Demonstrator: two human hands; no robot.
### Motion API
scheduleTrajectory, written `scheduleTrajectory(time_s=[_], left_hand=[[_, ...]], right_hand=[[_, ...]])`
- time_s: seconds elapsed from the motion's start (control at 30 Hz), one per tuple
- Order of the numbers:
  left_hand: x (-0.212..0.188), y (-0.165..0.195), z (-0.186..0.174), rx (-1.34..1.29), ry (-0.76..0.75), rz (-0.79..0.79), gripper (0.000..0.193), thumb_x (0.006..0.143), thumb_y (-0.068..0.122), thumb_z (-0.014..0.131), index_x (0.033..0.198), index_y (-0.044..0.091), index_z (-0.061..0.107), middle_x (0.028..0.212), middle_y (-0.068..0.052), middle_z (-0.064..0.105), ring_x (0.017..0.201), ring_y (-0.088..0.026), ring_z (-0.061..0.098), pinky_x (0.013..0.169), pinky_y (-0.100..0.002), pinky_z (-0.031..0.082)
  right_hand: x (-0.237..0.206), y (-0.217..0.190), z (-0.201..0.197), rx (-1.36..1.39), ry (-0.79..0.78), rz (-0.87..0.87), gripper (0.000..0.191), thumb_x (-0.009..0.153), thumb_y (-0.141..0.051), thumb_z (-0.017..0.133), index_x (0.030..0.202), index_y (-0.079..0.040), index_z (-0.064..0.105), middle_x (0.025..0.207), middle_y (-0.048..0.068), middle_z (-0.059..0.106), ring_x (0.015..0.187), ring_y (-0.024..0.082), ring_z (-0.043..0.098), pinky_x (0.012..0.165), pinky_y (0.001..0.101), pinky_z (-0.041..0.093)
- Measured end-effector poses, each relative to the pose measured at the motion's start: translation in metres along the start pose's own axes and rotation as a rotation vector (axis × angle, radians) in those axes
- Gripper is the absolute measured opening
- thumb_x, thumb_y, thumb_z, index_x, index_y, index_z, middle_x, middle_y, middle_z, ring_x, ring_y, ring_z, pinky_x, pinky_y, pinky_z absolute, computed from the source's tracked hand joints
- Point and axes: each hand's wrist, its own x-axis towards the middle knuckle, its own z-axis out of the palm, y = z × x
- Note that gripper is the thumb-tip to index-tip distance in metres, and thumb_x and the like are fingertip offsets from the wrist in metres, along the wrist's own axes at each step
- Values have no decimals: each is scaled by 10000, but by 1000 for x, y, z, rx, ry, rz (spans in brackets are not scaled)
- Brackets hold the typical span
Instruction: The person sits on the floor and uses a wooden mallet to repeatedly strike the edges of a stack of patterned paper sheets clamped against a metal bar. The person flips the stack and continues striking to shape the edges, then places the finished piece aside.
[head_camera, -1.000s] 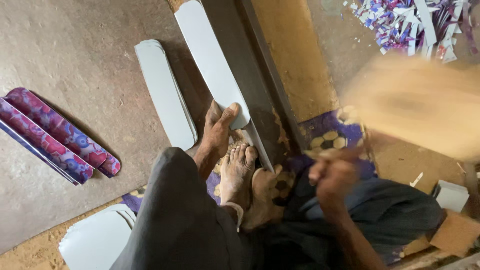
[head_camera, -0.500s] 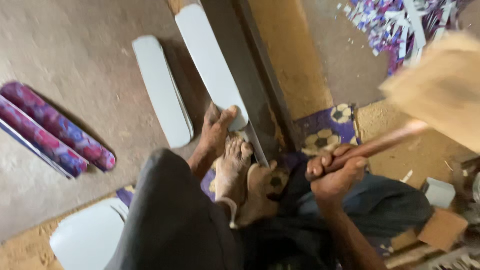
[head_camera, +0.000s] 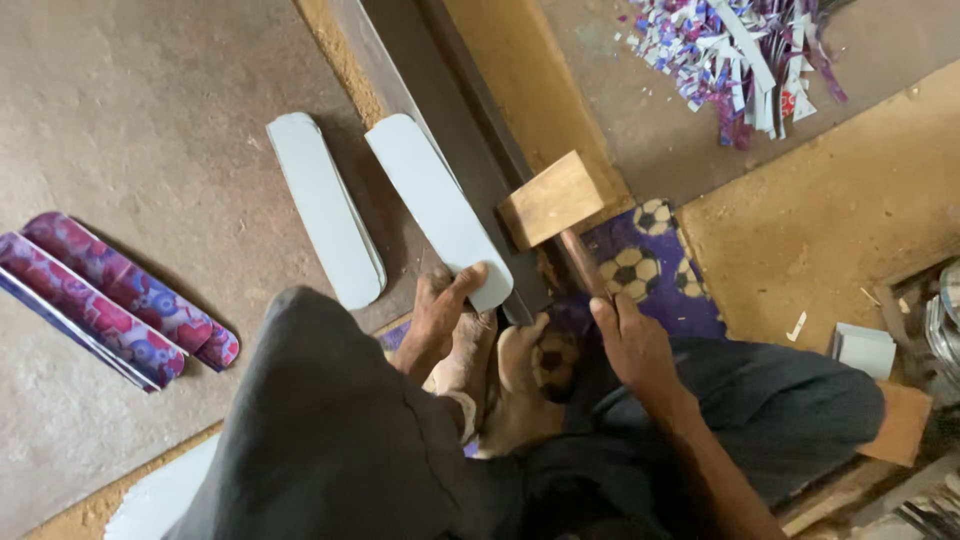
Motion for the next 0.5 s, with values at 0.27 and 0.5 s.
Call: scheduleTrajectory(time_s=[0.27, 0.5], left_hand=[[-29, -6, 0, 183, -99, -45, 421, 910, 321, 749, 1126, -41, 729, 976, -182, 770, 853, -247, 732, 667, -355, 594], [-38, 3, 0, 222, -147, -106, 431, 874, 377, 745, 1116, 21, 732, 942, -125, 775, 844, -219, 746, 636, -374, 625]], right_hand=[[-1, -12, -13, -109, 26, -90, 422, 1059, -439, 448, 980, -42, 568, 737, 255, 647, 711, 486, 644, 607, 563, 495], [-19, -29, -9, -43, 1, -14, 406, 1025, -445, 470, 1042, -63, 604, 743, 232, 683, 717, 492, 659, 618, 579, 501]])
